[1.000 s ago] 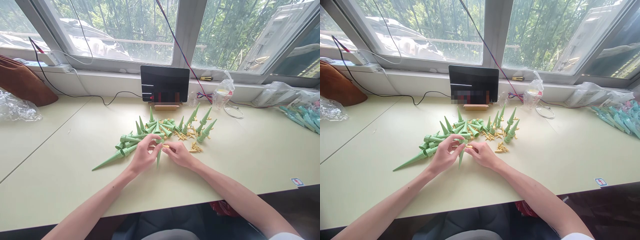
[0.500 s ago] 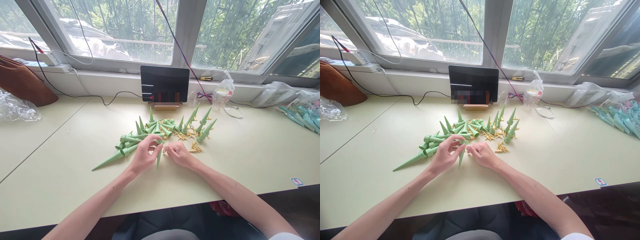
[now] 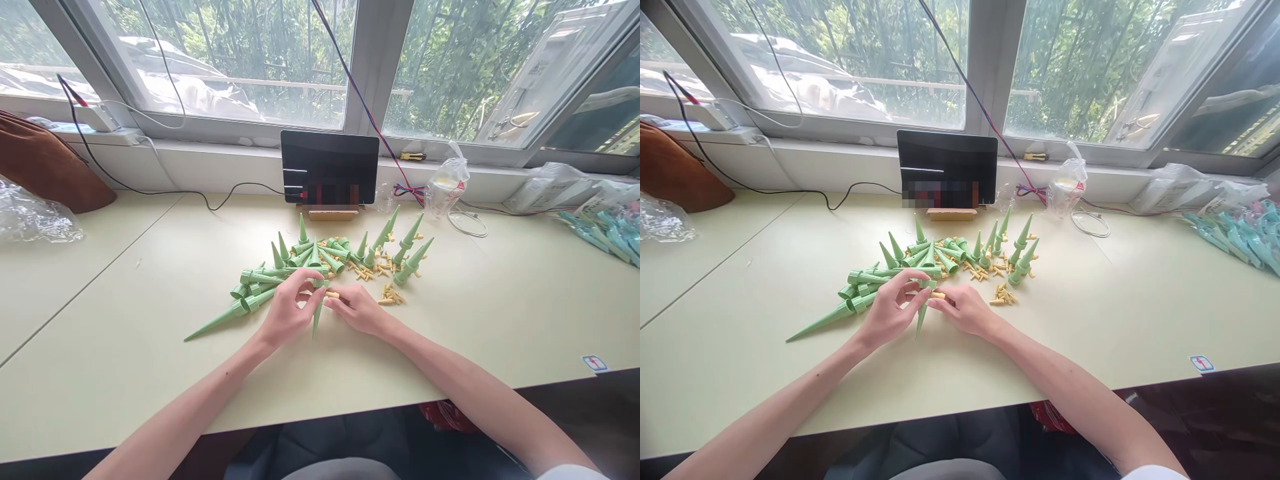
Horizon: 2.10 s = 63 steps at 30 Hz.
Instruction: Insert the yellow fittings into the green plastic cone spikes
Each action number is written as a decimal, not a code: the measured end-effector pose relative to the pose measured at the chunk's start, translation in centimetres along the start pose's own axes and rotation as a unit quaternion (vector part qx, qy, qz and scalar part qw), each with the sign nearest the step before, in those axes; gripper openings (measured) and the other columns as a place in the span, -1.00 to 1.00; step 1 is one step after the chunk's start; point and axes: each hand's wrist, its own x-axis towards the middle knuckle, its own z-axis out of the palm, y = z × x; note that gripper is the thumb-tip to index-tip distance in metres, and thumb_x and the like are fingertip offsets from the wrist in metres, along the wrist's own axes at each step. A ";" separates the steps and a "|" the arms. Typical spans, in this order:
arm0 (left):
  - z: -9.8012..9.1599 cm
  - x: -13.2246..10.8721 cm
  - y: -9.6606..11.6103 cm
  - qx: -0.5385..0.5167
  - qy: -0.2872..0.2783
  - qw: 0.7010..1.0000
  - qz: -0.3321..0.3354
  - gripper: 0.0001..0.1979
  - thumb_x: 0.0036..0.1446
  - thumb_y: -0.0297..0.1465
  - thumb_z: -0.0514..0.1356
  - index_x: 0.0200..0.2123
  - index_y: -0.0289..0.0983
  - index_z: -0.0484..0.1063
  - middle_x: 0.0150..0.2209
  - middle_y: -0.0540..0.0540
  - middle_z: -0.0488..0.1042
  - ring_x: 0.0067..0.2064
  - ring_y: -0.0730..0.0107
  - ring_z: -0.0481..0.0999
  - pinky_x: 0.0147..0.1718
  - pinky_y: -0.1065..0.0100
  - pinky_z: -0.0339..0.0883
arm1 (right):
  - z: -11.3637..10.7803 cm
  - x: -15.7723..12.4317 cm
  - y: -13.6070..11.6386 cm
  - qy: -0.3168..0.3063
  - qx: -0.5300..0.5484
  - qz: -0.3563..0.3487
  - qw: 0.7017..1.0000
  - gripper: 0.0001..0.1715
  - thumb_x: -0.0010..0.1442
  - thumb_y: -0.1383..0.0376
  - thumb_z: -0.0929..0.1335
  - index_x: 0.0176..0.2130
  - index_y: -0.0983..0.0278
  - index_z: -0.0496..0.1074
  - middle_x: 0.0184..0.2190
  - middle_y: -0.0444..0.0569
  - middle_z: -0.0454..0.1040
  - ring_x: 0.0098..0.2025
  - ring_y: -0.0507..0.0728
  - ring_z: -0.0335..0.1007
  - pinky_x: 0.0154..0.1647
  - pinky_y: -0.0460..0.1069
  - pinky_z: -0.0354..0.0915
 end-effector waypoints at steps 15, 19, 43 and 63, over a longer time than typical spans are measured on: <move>0.1 -0.1 0.4 -0.005 -0.010 1.000 0.003 -0.87 0.25 -0.35 0.18 -0.15 -0.23 0.38 -0.21 -0.06 0.43 -0.28 0.41 0.53 -0.28 0.34 0.50 | 0.1 -0.1 0.0 0.009 0.017 -0.001 1.000 -0.39 0.40 0.17 0.16 -0.64 0.30 0.27 -0.64 -0.15 0.34 -0.56 -0.04 0.19 -0.43 -0.12 0.10; 0.1 -0.1 0.3 -0.019 0.000 1.000 0.001 -0.86 0.25 -0.35 0.19 -0.13 -0.23 0.38 -0.19 -0.06 0.43 -0.29 0.41 0.53 -0.31 0.35 0.50 | 0.0 -0.2 -0.3 0.000 0.020 0.020 1.000 -0.67 0.33 0.18 0.26 -0.35 0.29 0.46 -0.61 -0.21 0.33 -0.56 -0.03 0.18 -0.45 -0.12 0.11; 0.0 -0.1 0.0 0.012 0.000 0.999 0.038 -0.88 0.28 -0.35 0.16 -0.13 -0.21 0.38 -0.19 -0.08 0.40 -0.33 0.46 0.47 -0.37 0.38 0.51 | 0.3 -0.1 0.5 0.028 0.007 0.001 1.000 -0.33 0.42 0.11 0.15 -0.65 0.30 0.29 -0.63 -0.13 0.38 -0.55 -0.03 0.26 -0.39 -0.12 0.17; -0.1 -0.1 0.2 0.028 0.002 0.998 0.048 -0.90 0.29 -0.38 0.15 -0.14 -0.22 0.41 -0.19 -0.07 0.40 -0.33 0.47 0.46 -0.36 0.39 0.48 | 0.3 -0.1 0.4 0.018 0.008 -0.013 1.000 -0.39 0.43 0.15 0.13 -0.60 0.29 0.26 -0.62 -0.16 0.34 -0.54 -0.03 0.23 -0.40 -0.13 0.14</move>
